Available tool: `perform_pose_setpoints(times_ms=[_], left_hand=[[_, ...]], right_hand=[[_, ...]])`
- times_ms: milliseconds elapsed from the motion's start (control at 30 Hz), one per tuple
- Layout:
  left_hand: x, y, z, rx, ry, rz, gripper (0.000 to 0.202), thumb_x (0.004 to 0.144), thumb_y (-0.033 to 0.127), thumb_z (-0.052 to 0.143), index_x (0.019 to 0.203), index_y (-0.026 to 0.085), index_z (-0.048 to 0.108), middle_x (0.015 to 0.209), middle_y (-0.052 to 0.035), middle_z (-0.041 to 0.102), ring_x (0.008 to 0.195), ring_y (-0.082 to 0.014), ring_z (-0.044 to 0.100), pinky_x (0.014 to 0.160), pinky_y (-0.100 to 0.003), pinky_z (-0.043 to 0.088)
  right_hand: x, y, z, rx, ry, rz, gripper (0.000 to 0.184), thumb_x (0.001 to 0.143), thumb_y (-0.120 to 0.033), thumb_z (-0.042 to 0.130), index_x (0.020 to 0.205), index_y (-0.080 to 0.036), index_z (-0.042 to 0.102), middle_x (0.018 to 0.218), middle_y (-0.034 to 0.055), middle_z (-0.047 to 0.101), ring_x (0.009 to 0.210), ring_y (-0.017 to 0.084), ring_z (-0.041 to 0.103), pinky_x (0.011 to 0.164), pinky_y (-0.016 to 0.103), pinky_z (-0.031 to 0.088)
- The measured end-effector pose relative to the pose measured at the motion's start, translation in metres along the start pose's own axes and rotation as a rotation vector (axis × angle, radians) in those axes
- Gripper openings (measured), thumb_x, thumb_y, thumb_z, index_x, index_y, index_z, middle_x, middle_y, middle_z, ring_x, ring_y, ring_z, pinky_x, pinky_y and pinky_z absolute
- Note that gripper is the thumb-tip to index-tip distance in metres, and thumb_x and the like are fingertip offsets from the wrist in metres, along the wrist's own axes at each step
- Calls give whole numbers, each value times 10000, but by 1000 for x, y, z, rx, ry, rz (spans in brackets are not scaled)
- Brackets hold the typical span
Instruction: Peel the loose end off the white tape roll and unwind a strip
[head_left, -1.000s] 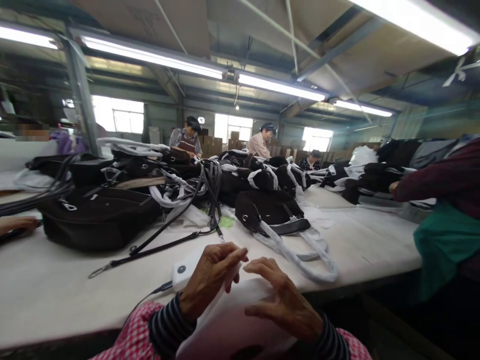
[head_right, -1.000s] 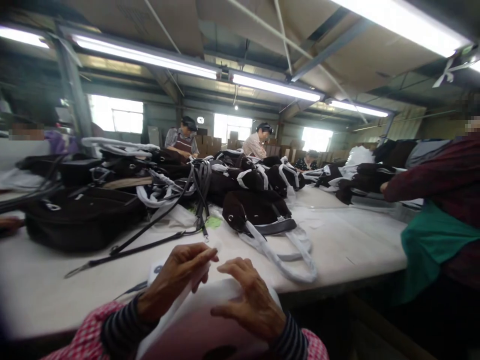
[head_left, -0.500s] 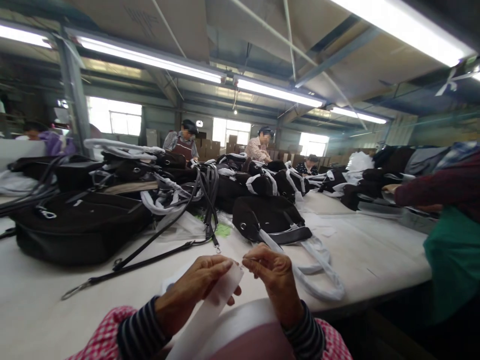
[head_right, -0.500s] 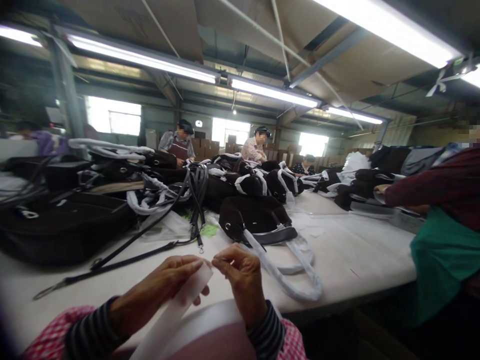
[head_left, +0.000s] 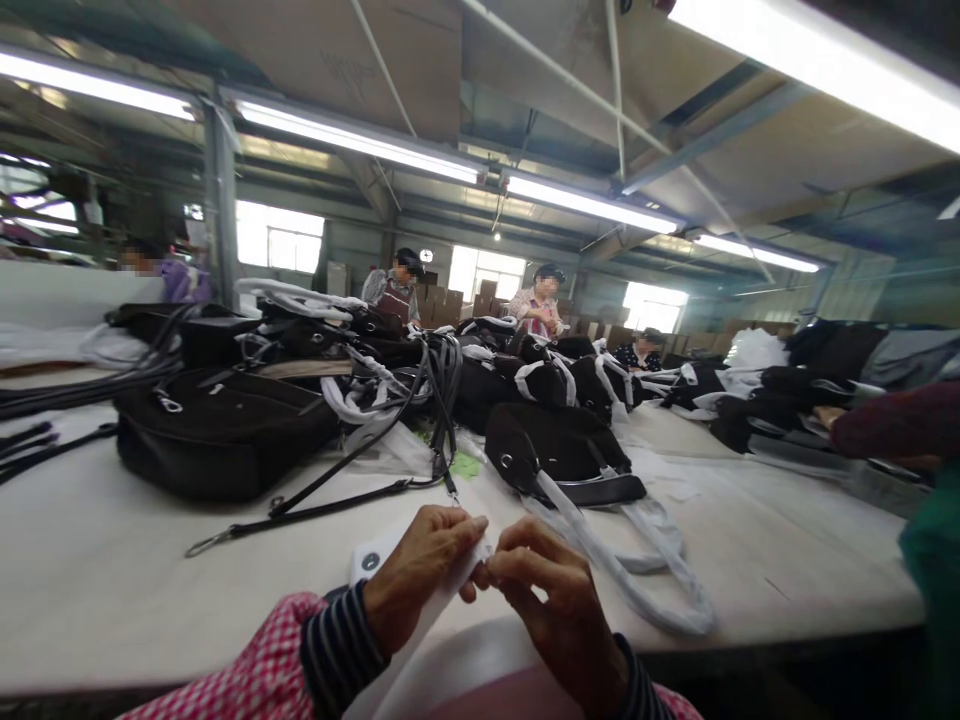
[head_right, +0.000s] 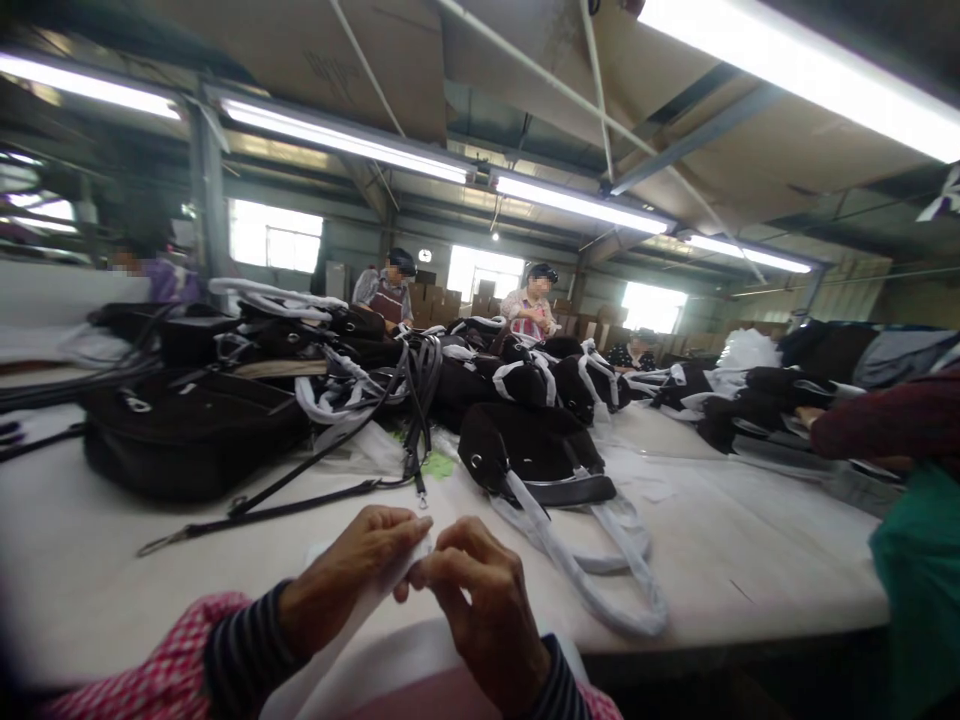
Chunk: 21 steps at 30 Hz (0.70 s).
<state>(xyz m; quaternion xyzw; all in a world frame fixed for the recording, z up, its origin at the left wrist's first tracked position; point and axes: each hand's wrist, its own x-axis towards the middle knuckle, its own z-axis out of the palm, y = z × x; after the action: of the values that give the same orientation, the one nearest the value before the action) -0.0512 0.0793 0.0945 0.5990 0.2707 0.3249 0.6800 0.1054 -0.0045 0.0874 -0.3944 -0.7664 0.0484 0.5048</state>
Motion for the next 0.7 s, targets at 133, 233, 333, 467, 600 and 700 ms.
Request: perform_pose_setpoints(times_ms=[133, 233, 333, 467, 600, 700], left_hand=[[1, -6, -1, 59, 51, 6, 593, 736, 715, 705, 646, 140, 590, 508, -45, 611, 400, -101, 479, 418, -214, 342], [-1, -8, -3, 74, 49, 28, 610, 746, 734, 691, 664, 137, 600, 497, -31, 592, 398, -93, 457, 410, -206, 327], [-3, -7, -5, 92, 56, 37, 626, 747, 751, 689, 673, 136, 603, 492, -22, 579, 388, -85, 433, 404, -204, 301], [-5, -6, -4, 81, 108, 51, 626, 736, 757, 708, 651, 150, 580, 478, 13, 525, 391, -66, 376, 395, -197, 235], [-8, -7, -6, 28, 6, -38, 618, 781, 753, 673, 700, 143, 621, 442, 27, 499, 365, -64, 332, 393, -211, 188], [-16, -9, -12, 13, -123, -122, 530, 823, 650, 697, 803, 120, 689, 454, 20, 525, 382, -68, 354, 412, -209, 192]], right_hand=[[-2, -3, -2, -81, -20, -70, 173, 989, -119, 599, 891, -204, 714, 878, 39, 625, 804, 153, 621, 701, 283, 468], [-1, -4, -3, -30, -19, -63, 176, 990, -106, 584, 890, -195, 699, 902, 45, 644, 825, 153, 636, 725, 278, 493], [0, -2, -2, 85, 28, 35, 160, 977, -126, 613, 857, -198, 692, 909, 43, 663, 800, 152, 639, 695, 269, 516], [0, 8, 0, 326, 125, 221, 129, 920, -229, 724, 797, -192, 710, 897, 41, 664, 663, 127, 589, 516, 224, 496], [2, 13, -4, 496, 178, 340, 150, 889, -285, 764, 789, -176, 739, 912, 58, 680, 668, 132, 614, 541, 234, 534], [4, 11, -9, 538, 151, 360, 163, 871, -296, 774, 769, -173, 743, 905, 61, 689, 693, 145, 632, 566, 247, 540]])
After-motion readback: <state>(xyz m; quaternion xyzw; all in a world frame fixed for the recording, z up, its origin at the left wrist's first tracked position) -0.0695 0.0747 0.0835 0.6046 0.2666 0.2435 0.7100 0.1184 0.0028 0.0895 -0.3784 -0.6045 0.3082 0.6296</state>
